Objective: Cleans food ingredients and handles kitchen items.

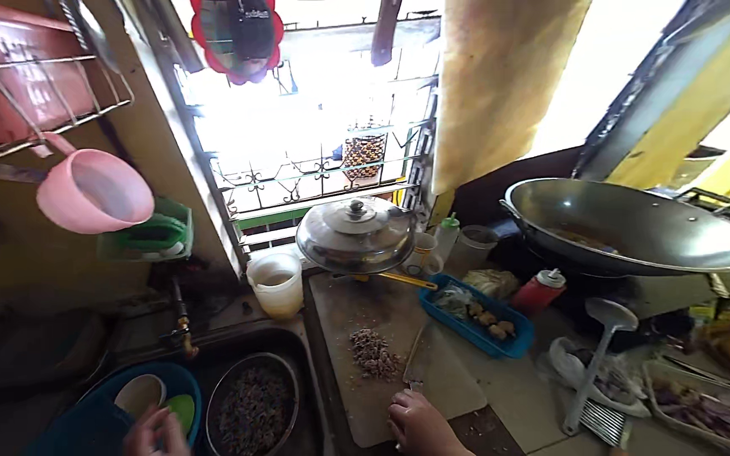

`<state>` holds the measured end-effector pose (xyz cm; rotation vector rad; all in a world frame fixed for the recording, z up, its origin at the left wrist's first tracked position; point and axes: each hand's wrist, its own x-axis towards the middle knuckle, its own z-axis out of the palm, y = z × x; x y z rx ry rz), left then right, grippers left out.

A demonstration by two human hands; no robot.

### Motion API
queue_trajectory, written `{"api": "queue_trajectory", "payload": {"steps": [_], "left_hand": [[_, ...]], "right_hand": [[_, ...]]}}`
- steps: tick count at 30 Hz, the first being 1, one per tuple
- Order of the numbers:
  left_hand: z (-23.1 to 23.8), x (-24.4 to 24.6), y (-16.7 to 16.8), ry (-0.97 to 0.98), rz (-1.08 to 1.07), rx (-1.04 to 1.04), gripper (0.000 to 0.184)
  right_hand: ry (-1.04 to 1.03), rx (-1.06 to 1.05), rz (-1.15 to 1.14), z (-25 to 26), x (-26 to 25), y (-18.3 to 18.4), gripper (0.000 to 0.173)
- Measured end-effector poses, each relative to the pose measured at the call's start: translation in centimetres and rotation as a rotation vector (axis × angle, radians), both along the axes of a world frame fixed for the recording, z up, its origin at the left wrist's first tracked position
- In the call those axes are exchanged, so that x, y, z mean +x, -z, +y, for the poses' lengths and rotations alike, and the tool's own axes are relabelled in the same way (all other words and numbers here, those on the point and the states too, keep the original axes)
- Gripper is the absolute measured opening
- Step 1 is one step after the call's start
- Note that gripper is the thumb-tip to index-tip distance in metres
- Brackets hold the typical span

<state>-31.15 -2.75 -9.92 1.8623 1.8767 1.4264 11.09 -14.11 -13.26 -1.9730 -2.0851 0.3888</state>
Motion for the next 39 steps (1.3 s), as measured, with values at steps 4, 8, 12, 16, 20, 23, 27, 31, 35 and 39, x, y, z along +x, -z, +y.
{"api": "queue_trajectory", "payload": {"steps": [4,8,12,16,20,23,27,31,35,39], "left_hand": [[1.2,13.1,1.5,0.473,0.062,-0.047,0.033],[1.6,22.7,5.1,0.784,0.063,-0.078,0.043],[3.0,27.9,4.7,0.773,-0.046,-0.064,0.031],[6.4,30.4,3.6,0.823,-0.115,-0.181,0.033],[10.0,32.1,3.9,0.939,-0.082,-0.352,0.046],[11.4,33.0,4.3,1.001,-0.022,-0.437,0.053],[11.2,33.0,5.9,1.049,-0.198,-0.38,0.05],[10.0,32.7,5.8,1.084,-0.266,-0.412,0.049],[8.6,32.8,5.8,1.041,-0.351,-0.423,0.051],[6.8,32.9,6.0,0.894,-0.485,-0.419,0.051]], "right_hand": [[0.06,0.02,-0.083,-0.7,2.2,-0.1,0.017],[0.15,0.107,-0.09,-0.9,3.5,0.3,0.017],[0.312,0.178,0.179,-0.6,0.8,-0.5,0.056],[0.583,0.145,0.415,2.2,-3.0,0.6,0.097],[0.778,0.334,0.196,8.2,-4.2,3.6,0.085],[0.738,0.303,0.106,10.9,-3.6,3.9,0.077],[0.54,0.292,0.199,11.7,-2.5,4.1,0.068],[0.504,0.325,0.243,11.4,-2.5,3.9,0.058],[0.523,0.311,0.241,12.1,-2.2,3.9,0.055],[0.44,0.322,0.33,12.5,-1.2,4.0,0.052]]}}
